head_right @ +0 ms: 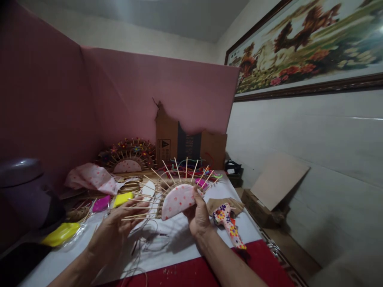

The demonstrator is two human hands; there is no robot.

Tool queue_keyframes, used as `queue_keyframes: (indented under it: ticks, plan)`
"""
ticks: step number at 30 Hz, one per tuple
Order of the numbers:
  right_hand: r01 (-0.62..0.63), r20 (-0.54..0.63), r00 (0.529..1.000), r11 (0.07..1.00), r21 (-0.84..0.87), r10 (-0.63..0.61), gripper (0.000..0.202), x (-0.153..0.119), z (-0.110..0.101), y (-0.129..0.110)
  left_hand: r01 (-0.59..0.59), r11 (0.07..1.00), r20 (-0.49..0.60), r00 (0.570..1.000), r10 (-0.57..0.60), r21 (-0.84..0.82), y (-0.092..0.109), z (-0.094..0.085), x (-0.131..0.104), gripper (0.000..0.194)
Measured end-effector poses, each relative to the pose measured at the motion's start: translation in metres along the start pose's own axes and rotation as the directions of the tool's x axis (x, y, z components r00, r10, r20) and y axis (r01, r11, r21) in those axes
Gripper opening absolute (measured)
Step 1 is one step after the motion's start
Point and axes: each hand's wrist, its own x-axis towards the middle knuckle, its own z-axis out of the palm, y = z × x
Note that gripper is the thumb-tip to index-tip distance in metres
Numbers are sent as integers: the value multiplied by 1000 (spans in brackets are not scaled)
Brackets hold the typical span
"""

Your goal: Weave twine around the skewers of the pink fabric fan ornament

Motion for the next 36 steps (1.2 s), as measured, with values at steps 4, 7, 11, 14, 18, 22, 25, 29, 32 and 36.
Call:
queue_keyframes:
  ticks: [4, 7, 11, 14, 18, 22, 25, 29, 32, 36]
  plan:
    - [8, -9, 1000, 1000, 16, -8, 33, -1, 3, 0, -221, 965, -299, 920, 254, 140, 0, -11, 12, 28]
    - [75, 31, 997, 997, -13, -75, 31, -2, 5, -1, -451, 840, -344, 770, 537, 301, -1, -15, 11, 22]
    - [106, 78, 992, 992, -67, -101, 27, -8, 9, 0, -576, 686, -83, 736, 671, 445, -10, -1, -13, 13]
    - [111, 132, 987, 988, -106, -97, 22, -14, 11, 2, -302, 808, 251, 948, 197, 506, -26, 24, -27, 26]
    - [97, 184, 980, 988, -121, -74, 19, -20, 11, 4, 194, 927, 247, 927, -280, 322, -51, 59, -21, 38]
    - [74, 187, 981, 984, -161, -43, 18, -23, 13, 3, 364, 931, 148, 923, -356, -31, -53, 74, -8, 33]
    - [124, 256, 964, 971, -207, -69, 18, -25, 13, 3, 301, 939, 57, 954, -295, -166, -44, 72, 0, 24]
    - [129, 304, 952, 952, -279, -40, 20, -25, 12, 5, 249, 940, -1, 967, -257, -233, -41, 60, 11, 19]
    - [132, 305, 951, 953, -272, -45, 23, -23, 11, 5, 218, 931, -18, 972, -233, -292, -44, 50, 16, 16]
    - [147, 247, 965, 962, -228, -89, 31, -19, 12, 1, 196, 931, -24, 977, -214, -307, -46, 43, 14, 15]
